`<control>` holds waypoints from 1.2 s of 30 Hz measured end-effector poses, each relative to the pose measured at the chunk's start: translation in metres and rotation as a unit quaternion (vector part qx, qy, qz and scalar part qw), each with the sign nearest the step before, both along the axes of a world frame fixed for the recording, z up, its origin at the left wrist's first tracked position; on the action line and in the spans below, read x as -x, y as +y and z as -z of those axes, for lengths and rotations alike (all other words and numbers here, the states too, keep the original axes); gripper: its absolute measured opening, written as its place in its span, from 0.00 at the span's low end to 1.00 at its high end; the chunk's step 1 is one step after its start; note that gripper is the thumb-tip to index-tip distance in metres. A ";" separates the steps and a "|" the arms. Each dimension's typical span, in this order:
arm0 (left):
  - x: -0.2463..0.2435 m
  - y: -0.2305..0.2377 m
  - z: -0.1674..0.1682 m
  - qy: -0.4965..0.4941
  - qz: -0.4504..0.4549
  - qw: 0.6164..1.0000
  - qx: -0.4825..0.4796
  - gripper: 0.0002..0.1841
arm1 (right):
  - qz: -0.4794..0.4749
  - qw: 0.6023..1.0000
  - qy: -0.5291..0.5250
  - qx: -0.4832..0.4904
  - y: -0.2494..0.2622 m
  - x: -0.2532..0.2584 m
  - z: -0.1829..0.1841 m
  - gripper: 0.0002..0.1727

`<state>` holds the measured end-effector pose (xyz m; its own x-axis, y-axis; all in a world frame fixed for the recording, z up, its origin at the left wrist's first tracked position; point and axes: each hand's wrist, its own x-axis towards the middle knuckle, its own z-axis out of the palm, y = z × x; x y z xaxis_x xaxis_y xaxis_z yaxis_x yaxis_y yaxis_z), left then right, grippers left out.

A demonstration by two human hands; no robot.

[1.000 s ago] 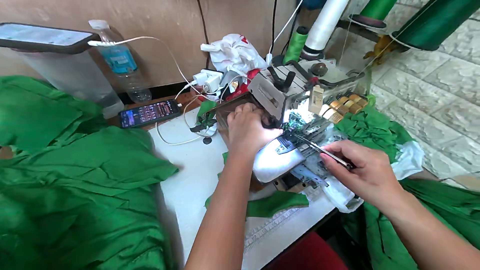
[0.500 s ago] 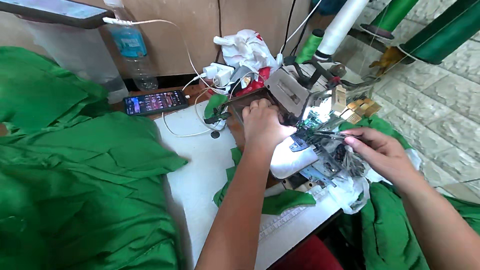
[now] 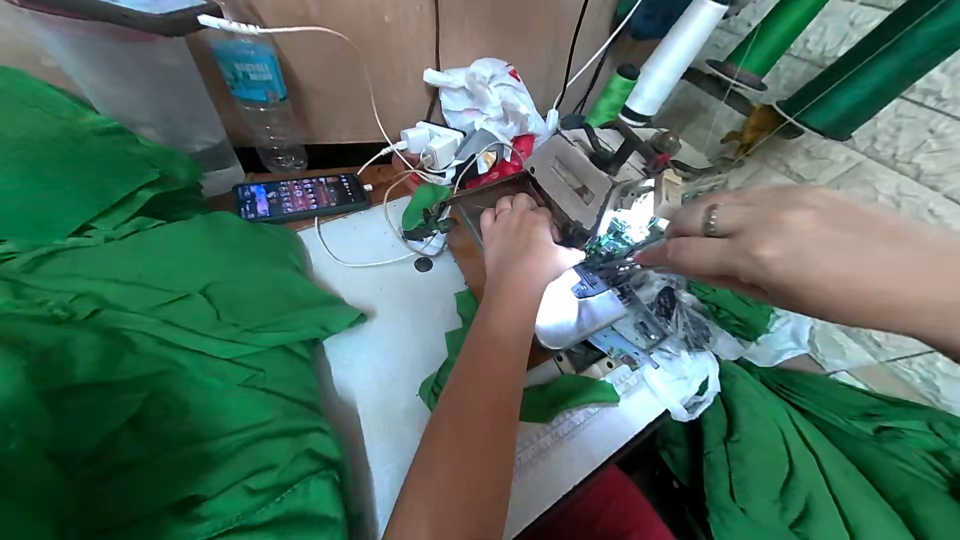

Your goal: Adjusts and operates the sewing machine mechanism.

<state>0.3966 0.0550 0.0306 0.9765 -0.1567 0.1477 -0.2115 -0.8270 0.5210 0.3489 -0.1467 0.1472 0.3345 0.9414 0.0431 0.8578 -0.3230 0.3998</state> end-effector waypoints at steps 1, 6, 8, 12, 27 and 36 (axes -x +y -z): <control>0.000 0.000 0.000 -0.001 -0.001 1.000 0.001 0.24 | -0.009 1.000 -0.001 0.020 0.003 -0.003 -0.003 0.12; 0.000 0.001 -0.003 0.016 0.003 1.000 -0.011 0.26 | -0.026 0.996 0.004 0.085 0.011 -0.012 -0.011 0.15; 0.000 0.000 -0.003 0.017 0.003 1.000 -0.014 0.26 | -0.027 0.994 0.002 0.103 0.015 -0.015 -0.013 0.16; 0.000 0.000 -0.003 0.011 0.001 1.000 -0.013 0.26 | -0.009 0.990 0.002 0.144 0.026 -0.021 -0.016 0.17; 0.001 0.002 -0.006 0.023 0.004 0.999 -0.026 0.27 | 0.059 0.979 -0.024 0.195 0.063 -0.014 -0.007 0.11; 0.000 0.001 -0.004 0.019 0.005 1.000 -0.011 0.30 | 0.079 0.977 -0.059 0.191 0.070 -0.015 0.004 0.10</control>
